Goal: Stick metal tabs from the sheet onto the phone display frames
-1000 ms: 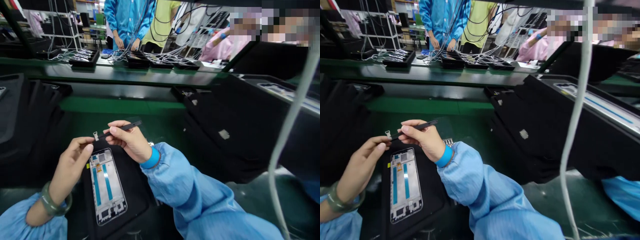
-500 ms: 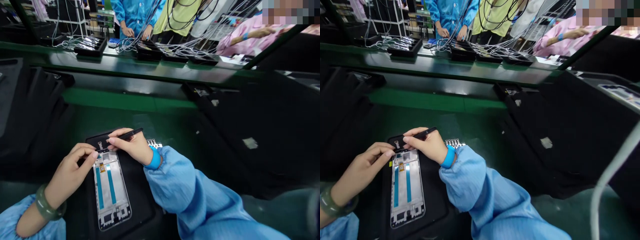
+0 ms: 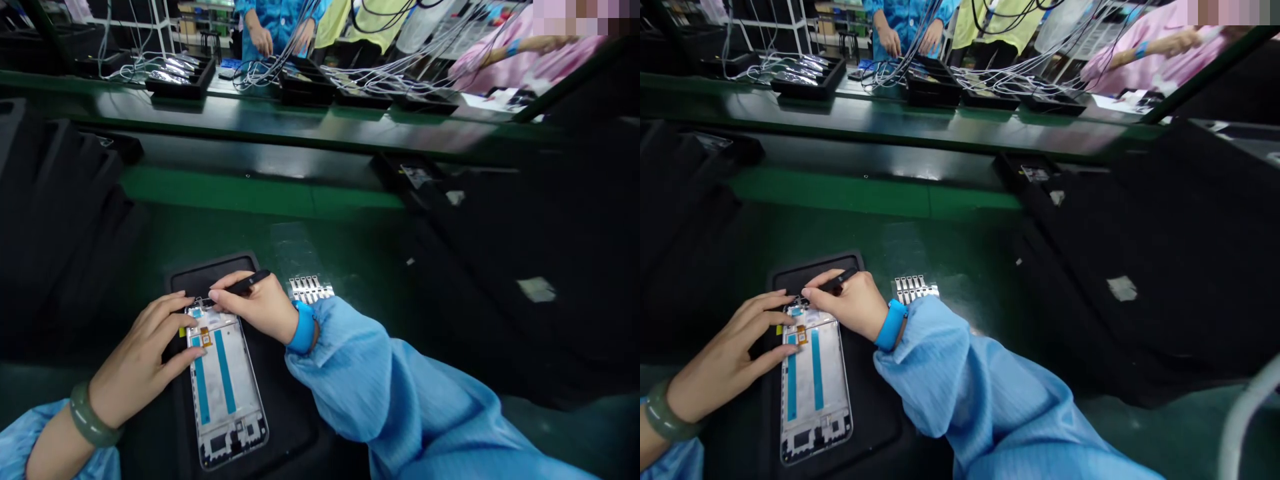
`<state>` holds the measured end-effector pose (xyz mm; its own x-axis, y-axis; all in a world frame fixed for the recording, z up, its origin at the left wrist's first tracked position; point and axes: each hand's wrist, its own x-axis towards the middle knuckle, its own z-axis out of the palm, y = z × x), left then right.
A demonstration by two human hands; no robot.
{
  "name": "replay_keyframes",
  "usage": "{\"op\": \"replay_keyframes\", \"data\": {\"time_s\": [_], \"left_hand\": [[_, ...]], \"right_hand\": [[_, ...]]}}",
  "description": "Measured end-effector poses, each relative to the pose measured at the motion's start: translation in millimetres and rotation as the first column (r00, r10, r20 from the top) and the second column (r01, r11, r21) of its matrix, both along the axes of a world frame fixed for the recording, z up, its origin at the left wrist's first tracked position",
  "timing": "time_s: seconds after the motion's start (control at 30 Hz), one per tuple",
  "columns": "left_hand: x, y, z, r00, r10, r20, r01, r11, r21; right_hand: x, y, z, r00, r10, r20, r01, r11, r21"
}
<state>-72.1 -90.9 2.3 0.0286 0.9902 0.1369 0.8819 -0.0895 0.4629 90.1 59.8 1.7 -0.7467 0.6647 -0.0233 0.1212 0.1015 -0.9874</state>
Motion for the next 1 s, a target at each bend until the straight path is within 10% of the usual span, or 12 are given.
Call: {"op": "replay_keyframes", "data": {"time_s": [0.6, 1.0], "left_hand": [[0, -1, -2.2, 1.000, -0.016, -0.002, 0.016, 1.000, 0.005], [0, -1, -2.8, 1.000, -0.015, -0.014, 0.015, 0.999, 0.033]], "right_hand": [[1, -6, 12.5, 0.994, -0.059, 0.094, 0.027, 0.949, 0.315], [-1, -15, 6.5, 0.983, -0.157, 0.094, 0.144, 0.981, 0.126]]}}
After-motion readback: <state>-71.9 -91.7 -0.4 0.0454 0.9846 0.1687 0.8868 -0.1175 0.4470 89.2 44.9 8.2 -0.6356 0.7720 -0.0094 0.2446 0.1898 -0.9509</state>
